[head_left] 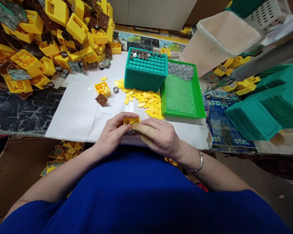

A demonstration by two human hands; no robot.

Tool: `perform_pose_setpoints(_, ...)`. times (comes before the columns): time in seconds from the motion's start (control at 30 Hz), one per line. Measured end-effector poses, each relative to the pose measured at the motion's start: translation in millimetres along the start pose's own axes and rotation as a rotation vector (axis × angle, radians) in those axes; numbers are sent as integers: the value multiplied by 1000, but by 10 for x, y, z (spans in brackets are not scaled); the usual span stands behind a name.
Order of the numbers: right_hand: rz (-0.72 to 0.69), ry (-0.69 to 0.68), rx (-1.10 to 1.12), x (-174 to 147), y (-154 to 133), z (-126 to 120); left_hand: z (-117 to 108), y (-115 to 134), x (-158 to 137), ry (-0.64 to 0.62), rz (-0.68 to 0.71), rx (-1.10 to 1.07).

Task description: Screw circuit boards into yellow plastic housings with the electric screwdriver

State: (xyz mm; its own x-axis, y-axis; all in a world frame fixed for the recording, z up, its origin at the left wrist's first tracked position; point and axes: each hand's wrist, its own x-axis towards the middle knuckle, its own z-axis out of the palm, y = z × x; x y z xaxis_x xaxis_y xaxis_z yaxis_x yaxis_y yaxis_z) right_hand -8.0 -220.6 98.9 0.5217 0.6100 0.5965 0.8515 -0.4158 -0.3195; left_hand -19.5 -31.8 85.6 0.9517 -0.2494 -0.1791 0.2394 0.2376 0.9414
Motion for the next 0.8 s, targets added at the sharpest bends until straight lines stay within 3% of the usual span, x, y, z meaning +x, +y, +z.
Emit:
perform_pose_setpoints(0.2, 138, -161, 95, 125, 71, -30, 10, 59, 66, -90, -219, -317)
perform_pose_setpoints(0.47, 207, -237, 139, 173, 159, -30, 3, 77, 89, -99, -234, -380)
perform_pose_setpoints(0.67, 168, -174, 113, 158, 162, -5, 7, 86, 95, -97, -224, -372)
perform_pose_setpoints(0.8, 264, -188, 242, 149, 183, -22, 12, 82, 92, -127, -248, -361)
